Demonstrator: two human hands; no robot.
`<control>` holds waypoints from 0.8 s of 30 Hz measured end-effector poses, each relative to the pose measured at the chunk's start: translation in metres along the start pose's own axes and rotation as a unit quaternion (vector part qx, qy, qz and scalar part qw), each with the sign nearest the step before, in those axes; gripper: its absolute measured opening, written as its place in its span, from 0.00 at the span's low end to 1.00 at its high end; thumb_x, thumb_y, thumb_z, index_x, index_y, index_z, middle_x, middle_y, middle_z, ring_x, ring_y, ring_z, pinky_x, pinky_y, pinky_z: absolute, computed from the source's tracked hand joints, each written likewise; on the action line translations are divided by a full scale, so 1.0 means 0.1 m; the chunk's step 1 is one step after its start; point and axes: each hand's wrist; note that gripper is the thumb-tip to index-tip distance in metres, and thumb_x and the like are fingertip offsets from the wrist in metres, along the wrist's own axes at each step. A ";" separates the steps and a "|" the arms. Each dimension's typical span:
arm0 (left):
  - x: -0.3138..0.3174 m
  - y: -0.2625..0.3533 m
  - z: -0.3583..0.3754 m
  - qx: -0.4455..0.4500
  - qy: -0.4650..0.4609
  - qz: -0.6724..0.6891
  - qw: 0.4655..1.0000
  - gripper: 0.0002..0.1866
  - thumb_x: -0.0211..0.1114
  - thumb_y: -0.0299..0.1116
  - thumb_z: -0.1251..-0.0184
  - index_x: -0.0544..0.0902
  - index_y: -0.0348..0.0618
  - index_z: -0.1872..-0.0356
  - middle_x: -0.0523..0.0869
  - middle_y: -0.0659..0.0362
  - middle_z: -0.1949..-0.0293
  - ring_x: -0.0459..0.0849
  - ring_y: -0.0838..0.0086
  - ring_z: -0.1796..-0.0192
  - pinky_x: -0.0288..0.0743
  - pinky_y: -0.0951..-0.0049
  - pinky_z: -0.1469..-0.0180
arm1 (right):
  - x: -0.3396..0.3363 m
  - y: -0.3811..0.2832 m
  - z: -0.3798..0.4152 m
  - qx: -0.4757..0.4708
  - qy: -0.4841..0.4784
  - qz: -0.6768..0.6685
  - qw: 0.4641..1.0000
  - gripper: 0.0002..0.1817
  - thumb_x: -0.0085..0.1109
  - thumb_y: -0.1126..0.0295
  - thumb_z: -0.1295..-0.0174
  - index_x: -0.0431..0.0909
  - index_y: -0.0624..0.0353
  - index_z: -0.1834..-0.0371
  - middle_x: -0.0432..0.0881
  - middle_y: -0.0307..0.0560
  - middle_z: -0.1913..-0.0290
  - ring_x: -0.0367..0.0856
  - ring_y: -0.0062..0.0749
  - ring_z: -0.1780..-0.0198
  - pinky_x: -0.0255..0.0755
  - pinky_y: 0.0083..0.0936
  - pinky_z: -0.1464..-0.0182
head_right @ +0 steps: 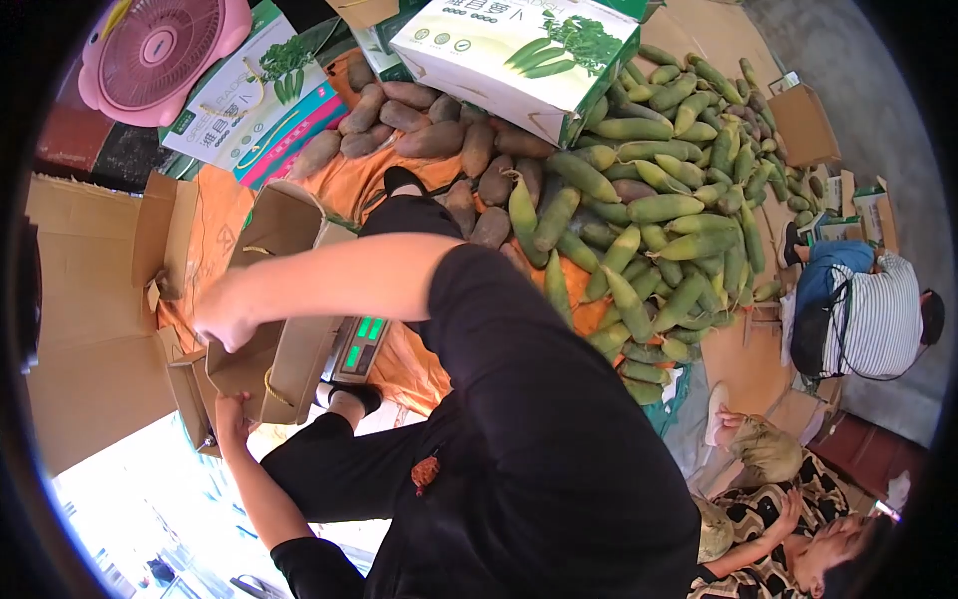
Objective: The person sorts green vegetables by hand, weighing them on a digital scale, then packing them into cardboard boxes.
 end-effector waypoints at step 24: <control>0.03 0.06 0.02 0.012 0.039 -0.067 0.997 0.11 0.50 0.22 0.43 0.74 0.41 0.58 0.77 0.58 0.69 0.78 0.69 0.69 0.74 0.64 0.76 | 0.11 2.10 4.03 0.407 0.731 -0.402 0.372 0.32 0.63 0.44 0.44 0.68 0.52 0.43 0.74 0.41 0.47 0.71 0.31 0.49 0.68 0.38 0.54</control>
Point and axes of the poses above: each hand's wrist, its own z-axis away from the middle knuckle, its own x-axis out of the palm, y = z × x
